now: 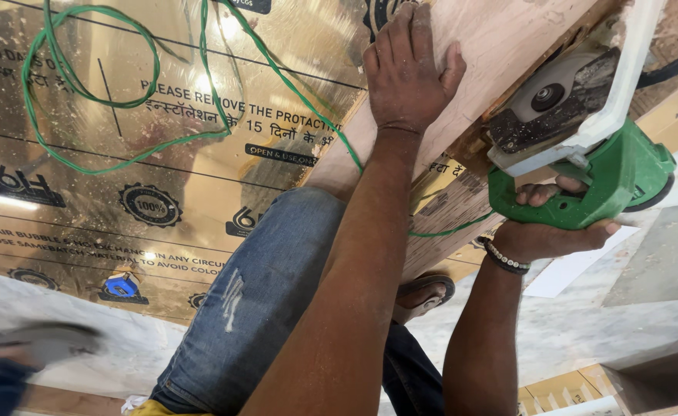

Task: The person uses a green circular saw to cut a long piece of light-colored wood placed on a protective floor covering. They guide the saw along the length of the wood with both hands, creating a straight cut while standing in a workshop environment.

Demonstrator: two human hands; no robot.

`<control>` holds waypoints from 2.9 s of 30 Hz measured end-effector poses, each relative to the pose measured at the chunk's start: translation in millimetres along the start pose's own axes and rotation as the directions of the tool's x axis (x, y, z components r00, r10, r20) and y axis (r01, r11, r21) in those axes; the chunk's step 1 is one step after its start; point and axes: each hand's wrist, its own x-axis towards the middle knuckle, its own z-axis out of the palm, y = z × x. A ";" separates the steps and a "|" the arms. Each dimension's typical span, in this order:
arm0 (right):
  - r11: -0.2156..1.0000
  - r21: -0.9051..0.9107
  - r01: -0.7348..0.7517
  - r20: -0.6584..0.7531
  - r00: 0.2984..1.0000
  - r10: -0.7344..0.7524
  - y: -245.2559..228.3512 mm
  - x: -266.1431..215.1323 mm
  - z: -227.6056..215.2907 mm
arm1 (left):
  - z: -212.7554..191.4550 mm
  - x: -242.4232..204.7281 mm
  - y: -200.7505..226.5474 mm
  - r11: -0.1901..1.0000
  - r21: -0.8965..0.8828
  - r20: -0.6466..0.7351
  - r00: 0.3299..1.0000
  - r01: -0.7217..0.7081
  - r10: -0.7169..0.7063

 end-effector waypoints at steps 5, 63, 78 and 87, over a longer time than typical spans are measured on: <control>1.000 0.004 -0.018 -0.017 1.000 0.018 1.0 1.6 -3.3 | 0.8 -2.0 -1.0 1.000 0.007 0.026 1.000 0.011 -0.011; 0.999 0.038 0.025 0.027 0.999 -0.026 9.6 10.5 -15.5 | -6.9 -24.0 -19.9 0.999 0.041 0.001 1.000 -0.031 0.031; 0.997 -0.034 0.066 0.006 0.998 -0.066 10.8 9.5 -15.9 | -9.8 -28.9 -26.2 0.999 0.026 0.011 0.999 -0.039 0.039; 0.996 -0.027 0.081 0.032 0.996 -0.080 11.2 10.8 -17.5 | -11.0 -32.3 -27.7 0.999 0.027 0.003 0.999 -0.038 0.038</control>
